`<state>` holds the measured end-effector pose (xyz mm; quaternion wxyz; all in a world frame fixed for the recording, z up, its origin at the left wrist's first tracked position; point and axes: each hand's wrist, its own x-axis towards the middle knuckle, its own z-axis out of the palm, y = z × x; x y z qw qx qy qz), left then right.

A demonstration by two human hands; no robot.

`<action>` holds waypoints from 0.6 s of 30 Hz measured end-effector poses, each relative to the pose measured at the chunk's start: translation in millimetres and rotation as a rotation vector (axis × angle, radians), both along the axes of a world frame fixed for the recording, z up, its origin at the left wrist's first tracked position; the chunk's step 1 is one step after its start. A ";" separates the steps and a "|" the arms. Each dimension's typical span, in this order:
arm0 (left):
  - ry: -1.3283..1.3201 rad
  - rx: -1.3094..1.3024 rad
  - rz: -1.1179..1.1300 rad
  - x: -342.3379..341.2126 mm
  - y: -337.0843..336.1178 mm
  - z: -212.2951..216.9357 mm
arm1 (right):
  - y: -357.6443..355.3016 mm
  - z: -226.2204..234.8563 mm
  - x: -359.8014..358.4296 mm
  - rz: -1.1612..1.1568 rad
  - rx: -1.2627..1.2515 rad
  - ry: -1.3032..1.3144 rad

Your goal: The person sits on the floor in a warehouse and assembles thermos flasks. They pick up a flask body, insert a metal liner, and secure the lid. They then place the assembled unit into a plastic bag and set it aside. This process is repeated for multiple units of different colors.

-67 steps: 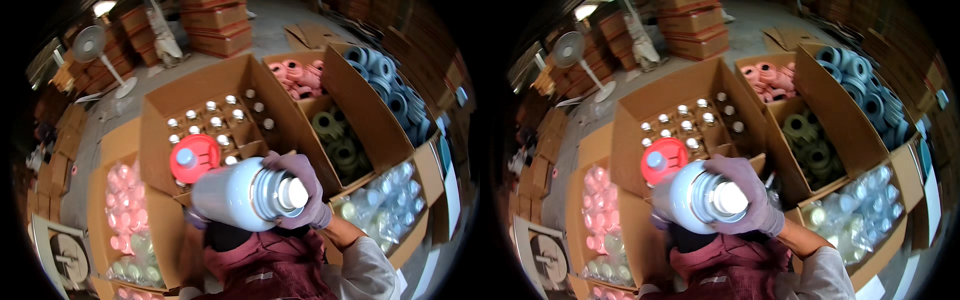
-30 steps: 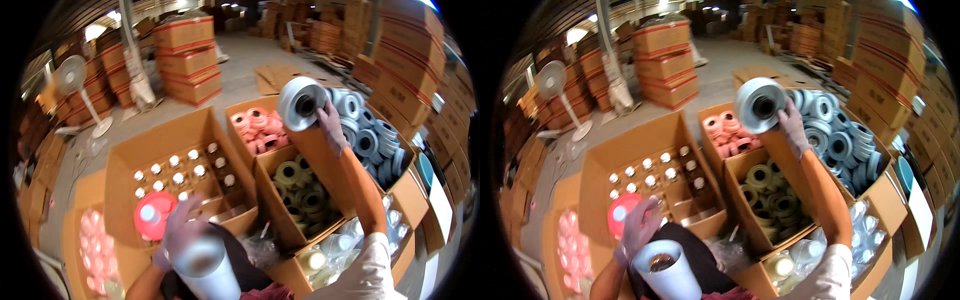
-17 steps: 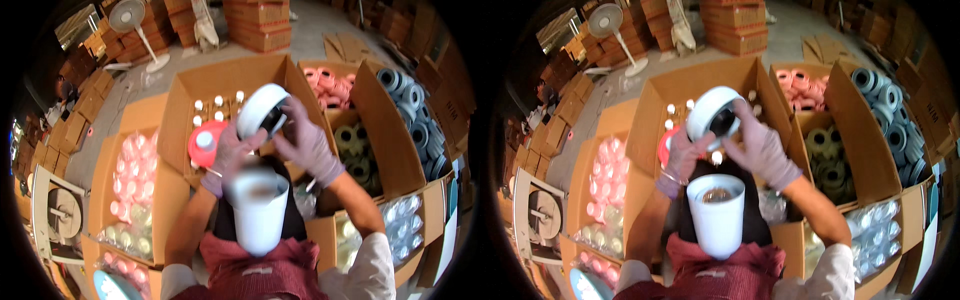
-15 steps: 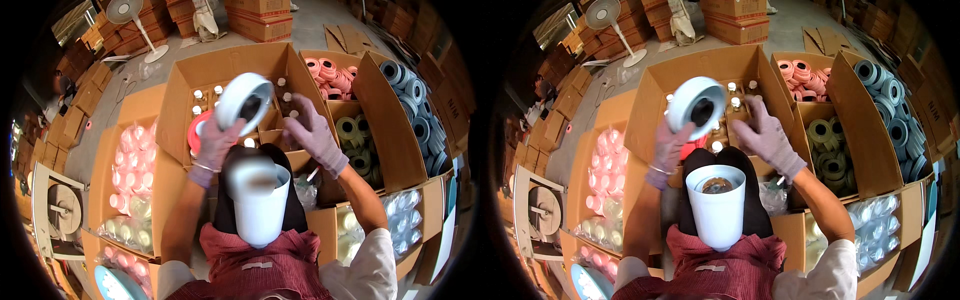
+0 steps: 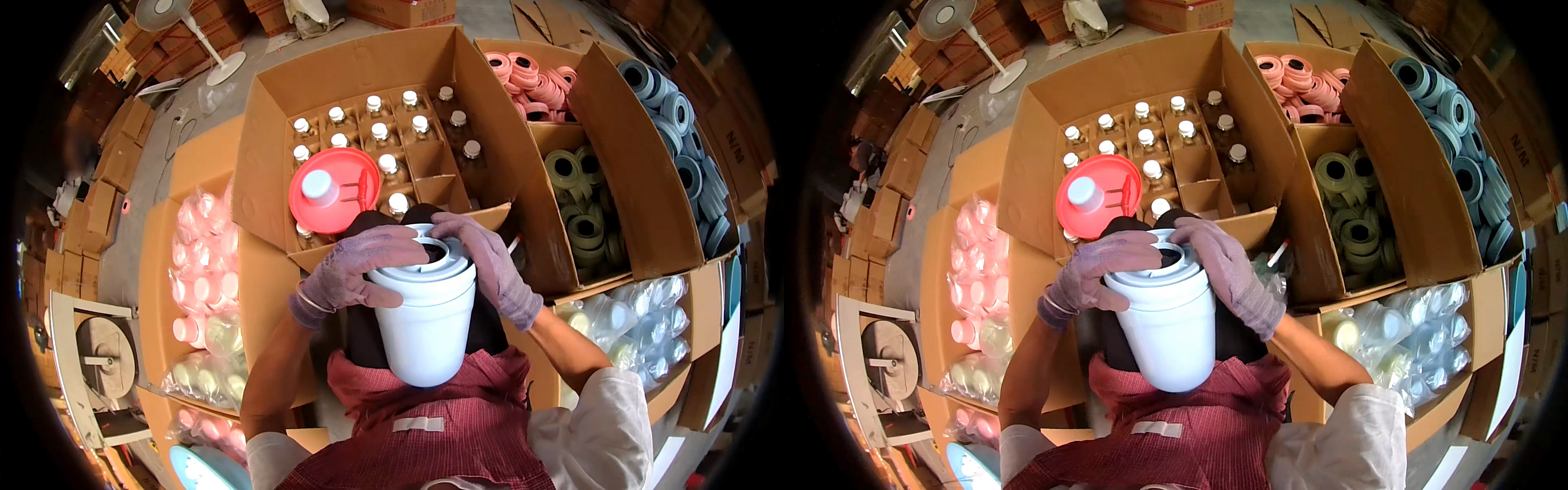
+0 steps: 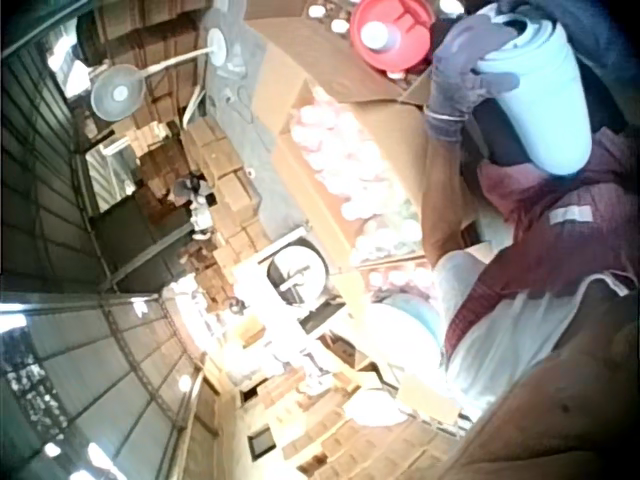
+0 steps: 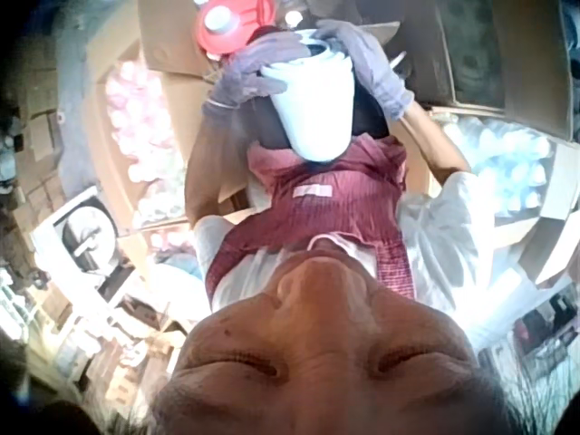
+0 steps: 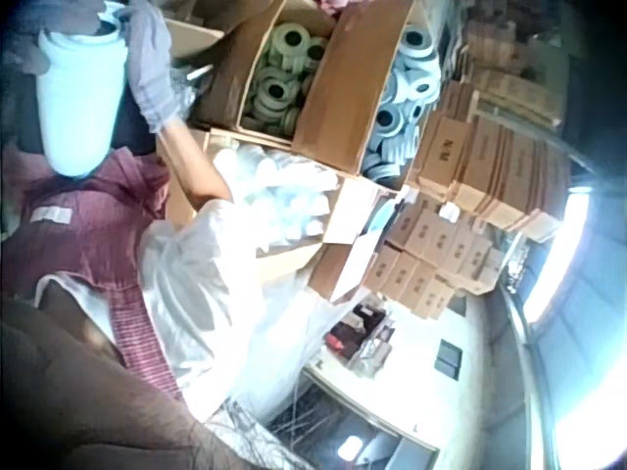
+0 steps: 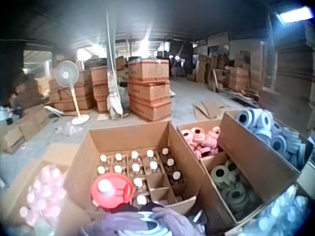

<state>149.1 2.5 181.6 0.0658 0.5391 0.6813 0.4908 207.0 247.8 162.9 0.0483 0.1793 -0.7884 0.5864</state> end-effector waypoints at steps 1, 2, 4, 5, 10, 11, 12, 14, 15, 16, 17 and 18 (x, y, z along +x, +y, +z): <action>-0.013 0.003 0.010 4.6 -1.1 -1.9 | -3.1 -2.3 4.8 -0.033 -0.011 -0.043; 0.051 -0.038 0.035 10.0 -3.1 -6.8 | -7.2 -8.4 8.1 -0.030 -0.137 -0.138; 0.139 -0.153 0.145 27.7 2.6 7.2 | -3.3 -20.2 -0.2 0.086 -0.142 -0.133; 0.185 -0.212 0.199 40.2 7.6 19.5 | -1.5 -24.0 -5.2 0.144 -0.145 -0.129; 0.247 -0.206 0.493 50.5 23.4 2.2 | 0.8 -36.8 -21.8 0.352 -0.699 -0.411; 0.076 -0.110 0.390 39.1 12.3 -3.6 | 1.3 -9.7 -4.5 0.144 -0.165 -0.137; -0.330 0.069 0.460 38.8 19.4 -13.3 | 6.9 18.5 11.2 0.180 0.073 0.175; -0.464 0.054 0.321 30.0 27.7 -39.8 | 10.4 61.7 46.5 0.216 0.405 0.467; -0.950 0.360 0.164 33.0 41.4 -44.6 | 3.6 74.1 66.9 0.224 0.484 0.446; -0.834 0.238 0.309 36.3 46.8 -60.8 | 9.0 83.1 84.9 0.202 0.658 0.580; -0.609 0.140 0.433 50.0 45.5 -74.6 | 16.1 79.5 104.4 0.141 0.702 0.577; -0.391 0.036 0.567 63.5 48.2 -85.8 | 26.6 85.4 115.8 0.035 0.731 0.366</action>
